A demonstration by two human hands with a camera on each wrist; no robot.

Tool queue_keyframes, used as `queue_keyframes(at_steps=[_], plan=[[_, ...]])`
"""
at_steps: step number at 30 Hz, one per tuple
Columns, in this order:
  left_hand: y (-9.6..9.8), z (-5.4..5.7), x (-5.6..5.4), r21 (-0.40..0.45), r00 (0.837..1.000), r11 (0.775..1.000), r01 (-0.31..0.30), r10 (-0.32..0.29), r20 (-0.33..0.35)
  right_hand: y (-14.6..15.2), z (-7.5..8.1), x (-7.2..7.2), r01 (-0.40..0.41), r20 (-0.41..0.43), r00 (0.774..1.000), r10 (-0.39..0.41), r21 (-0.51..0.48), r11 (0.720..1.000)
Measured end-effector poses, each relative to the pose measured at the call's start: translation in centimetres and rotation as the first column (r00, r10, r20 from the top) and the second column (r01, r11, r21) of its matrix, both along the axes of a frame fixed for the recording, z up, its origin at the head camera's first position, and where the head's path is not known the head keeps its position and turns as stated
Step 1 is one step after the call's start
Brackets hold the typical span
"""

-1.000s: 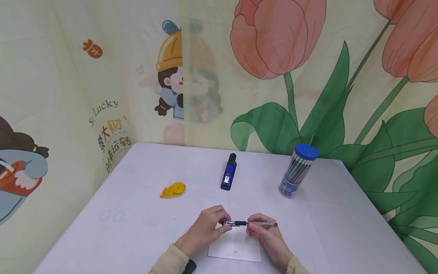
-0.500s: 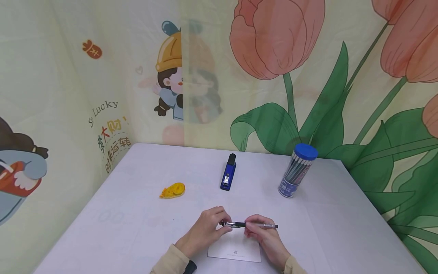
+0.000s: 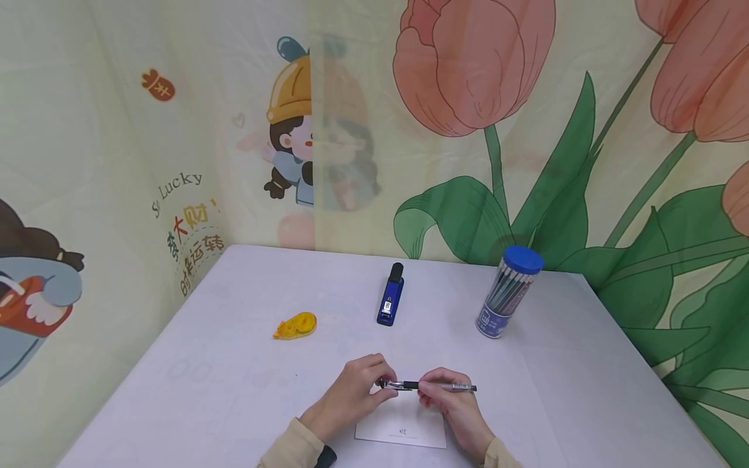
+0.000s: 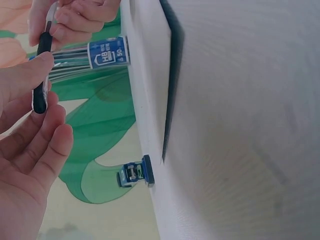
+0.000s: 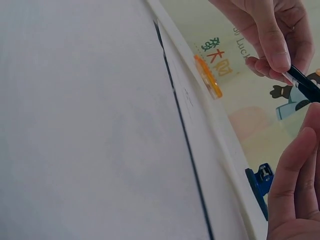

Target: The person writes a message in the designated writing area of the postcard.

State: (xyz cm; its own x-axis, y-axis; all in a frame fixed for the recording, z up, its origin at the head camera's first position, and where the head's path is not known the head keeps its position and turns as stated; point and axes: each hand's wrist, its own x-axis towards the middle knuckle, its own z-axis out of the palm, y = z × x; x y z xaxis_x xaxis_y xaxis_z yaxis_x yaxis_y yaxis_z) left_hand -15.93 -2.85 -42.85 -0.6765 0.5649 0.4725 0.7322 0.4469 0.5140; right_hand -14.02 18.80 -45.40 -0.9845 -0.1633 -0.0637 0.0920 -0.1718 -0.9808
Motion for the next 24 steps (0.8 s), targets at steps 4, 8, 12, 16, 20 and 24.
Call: queue_keyframes(at_steps=[4,8,12,16,20,24], plan=[[-0.01,-0.03,0.01,0.001,1.000,1.000,0.000,0.000,-0.002,-0.02,-0.04,0.03,0.001,-0.007,1.000,-0.001,-0.004,1.000],[-0.03,-0.02,0.01,0.012,1.000,1.000,0.005,-0.005,-0.008,-0.03,-0.03,0.03,-0.001,-0.010,1.000,0.001,-0.012,1.000],[-0.04,0.02,0.03,0.020,1.000,1.000,0.009,-0.009,-0.007,-0.03,0.02,0.01,0.001,-0.003,1.000,-0.001,-0.024,1.000],[-0.06,0.08,0.06,0.016,1.000,1.000,0.015,-0.015,0.002,0.00,0.01,0.03,-0.006,-0.009,1.000,0.006,-0.028,1.000],[-0.05,0.13,0.06,0.008,1.000,1.000,0.018,-0.018,0.010,0.03,0.00,0.09,-0.014,-0.018,1.000,0.013,-0.029,0.999],[-0.02,0.17,0.07,0.000,1.000,1.000,0.018,-0.018,0.026,0.08,0.03,0.13,-0.015,-0.018,1.000,0.015,-0.030,0.999]])
